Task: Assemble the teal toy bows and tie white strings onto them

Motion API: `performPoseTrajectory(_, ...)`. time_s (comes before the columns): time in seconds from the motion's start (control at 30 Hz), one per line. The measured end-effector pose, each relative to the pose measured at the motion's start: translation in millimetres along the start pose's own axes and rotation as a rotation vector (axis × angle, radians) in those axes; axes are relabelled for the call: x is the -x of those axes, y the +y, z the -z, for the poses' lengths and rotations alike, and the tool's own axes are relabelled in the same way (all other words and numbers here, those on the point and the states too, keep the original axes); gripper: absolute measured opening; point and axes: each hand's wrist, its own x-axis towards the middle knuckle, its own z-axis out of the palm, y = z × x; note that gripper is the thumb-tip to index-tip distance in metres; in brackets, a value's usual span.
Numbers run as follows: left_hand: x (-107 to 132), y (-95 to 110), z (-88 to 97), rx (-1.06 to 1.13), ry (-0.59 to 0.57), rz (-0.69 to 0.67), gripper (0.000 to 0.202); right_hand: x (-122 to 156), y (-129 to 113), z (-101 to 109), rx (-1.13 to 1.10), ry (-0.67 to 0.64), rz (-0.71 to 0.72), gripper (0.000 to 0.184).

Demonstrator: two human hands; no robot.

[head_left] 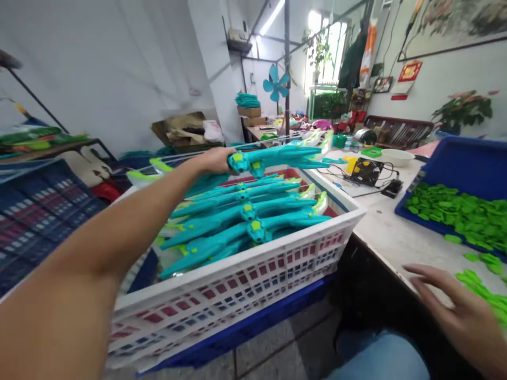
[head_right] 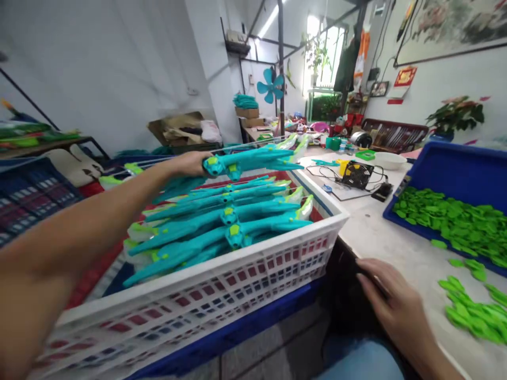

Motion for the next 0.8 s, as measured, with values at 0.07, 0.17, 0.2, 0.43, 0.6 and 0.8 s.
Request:
performPoseTrajectory(0.07, -14.6, -35.1, -18.7, 0.077, -0.015, 0.081, 0.047, -42.0, -17.3, -49.7, -0.072, -0.056, 0.151, 0.021)
performPoseTrajectory(0.17, -33.0, -71.6, -46.1, 0.158, -0.027, 0.118, 0.036, -89.7, -35.6, -111.6, -0.114, -0.083, 0.317, 0.025)
performPoseTrajectory(0.2, -38.9, -81.0, -54.1, 0.172, -0.042, 0.116, 0.034, -100.1, -39.0, -127.5, -0.121, -0.098, 0.35, 0.027)
performPoseTrajectory(0.43, -66.8, -123.5, -104.9, 0.325, -0.25, 0.086, 0.038, -115.0, -48.7, -178.3, -0.104, -0.129, 0.376, 0.03)
performPoseTrajectory(0.6, -74.0, -131.3, -133.9, 0.436, -0.386, 0.061, 0.041, -112.3, -50.5, -181.0, -0.048, -0.13, 0.398, 0.032)
performPoseTrajectory(0.8, -90.6, -146.8, -132.9, 0.508, -0.565, 0.077, 0.045, -111.0, -45.3, -182.9, 0.003, -0.121, 0.445, 0.035)
